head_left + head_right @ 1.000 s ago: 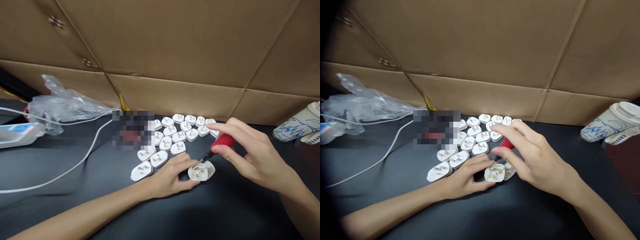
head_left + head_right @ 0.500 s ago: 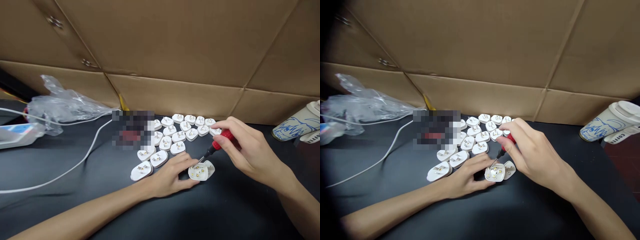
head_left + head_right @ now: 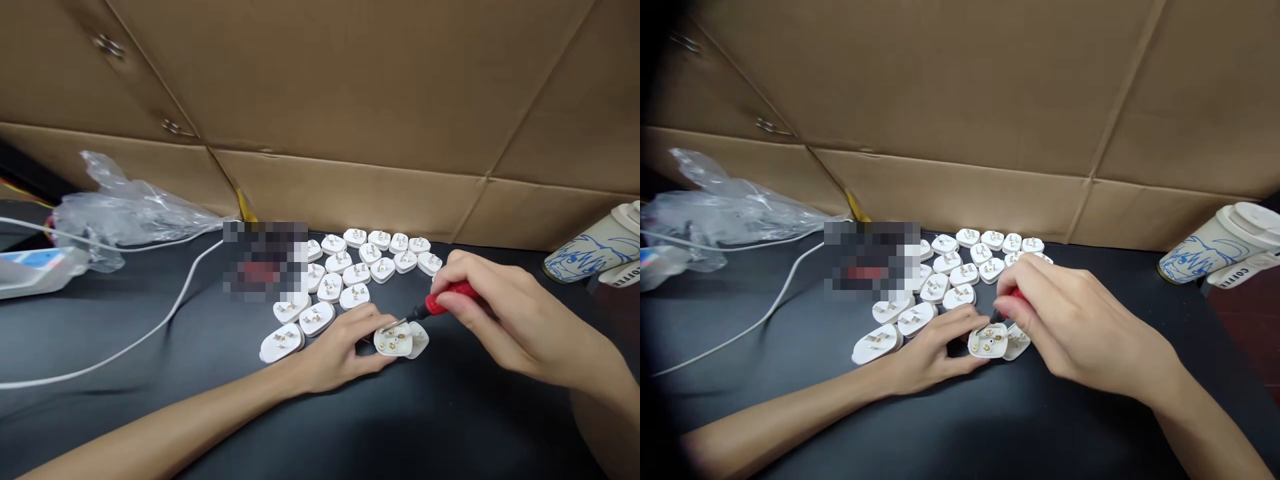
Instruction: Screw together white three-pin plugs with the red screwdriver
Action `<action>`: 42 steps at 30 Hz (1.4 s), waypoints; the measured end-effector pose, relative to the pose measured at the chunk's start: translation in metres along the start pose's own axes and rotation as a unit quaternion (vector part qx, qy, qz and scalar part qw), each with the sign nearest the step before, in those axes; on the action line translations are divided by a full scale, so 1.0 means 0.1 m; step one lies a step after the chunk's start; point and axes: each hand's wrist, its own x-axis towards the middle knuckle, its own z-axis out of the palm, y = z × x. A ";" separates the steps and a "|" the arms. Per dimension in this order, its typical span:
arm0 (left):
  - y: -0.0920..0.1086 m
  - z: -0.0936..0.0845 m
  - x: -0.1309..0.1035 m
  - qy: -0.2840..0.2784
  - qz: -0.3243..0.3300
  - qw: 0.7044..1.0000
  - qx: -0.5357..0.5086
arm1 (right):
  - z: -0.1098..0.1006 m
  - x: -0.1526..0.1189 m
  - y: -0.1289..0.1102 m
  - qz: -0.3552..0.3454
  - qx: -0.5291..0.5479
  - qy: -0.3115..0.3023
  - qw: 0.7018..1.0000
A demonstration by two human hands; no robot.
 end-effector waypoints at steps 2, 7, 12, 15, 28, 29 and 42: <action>-0.01 0.00 -0.01 0.001 0.011 1.000 0.002 | -0.07 -0.03 0.00 -0.043 0.010 -0.052 0.998; -0.01 0.01 -0.01 0.003 0.027 0.999 0.018 | -0.05 -0.02 -0.05 0.003 -0.008 -0.002 1.000; -0.01 0.00 0.00 0.005 0.025 0.999 0.023 | -0.03 -0.03 -0.09 0.033 -0.034 -0.011 0.999; 0.00 -0.01 0.01 -0.009 0.010 1.000 0.018 | -0.10 -0.08 -0.10 -0.018 -0.047 -0.068 0.996; 0.02 0.00 0.02 0.000 0.022 1.000 0.019 | -0.09 -0.16 -0.10 -0.003 -0.061 -0.082 0.995; 0.02 0.00 0.02 0.000 0.017 1.000 0.015 | -0.09 -0.15 -0.10 -0.002 -0.063 -0.078 0.995; 0.04 -0.02 0.02 0.001 0.003 1.000 0.000 | -0.09 -0.07 -0.12 0.022 -0.050 -0.065 0.996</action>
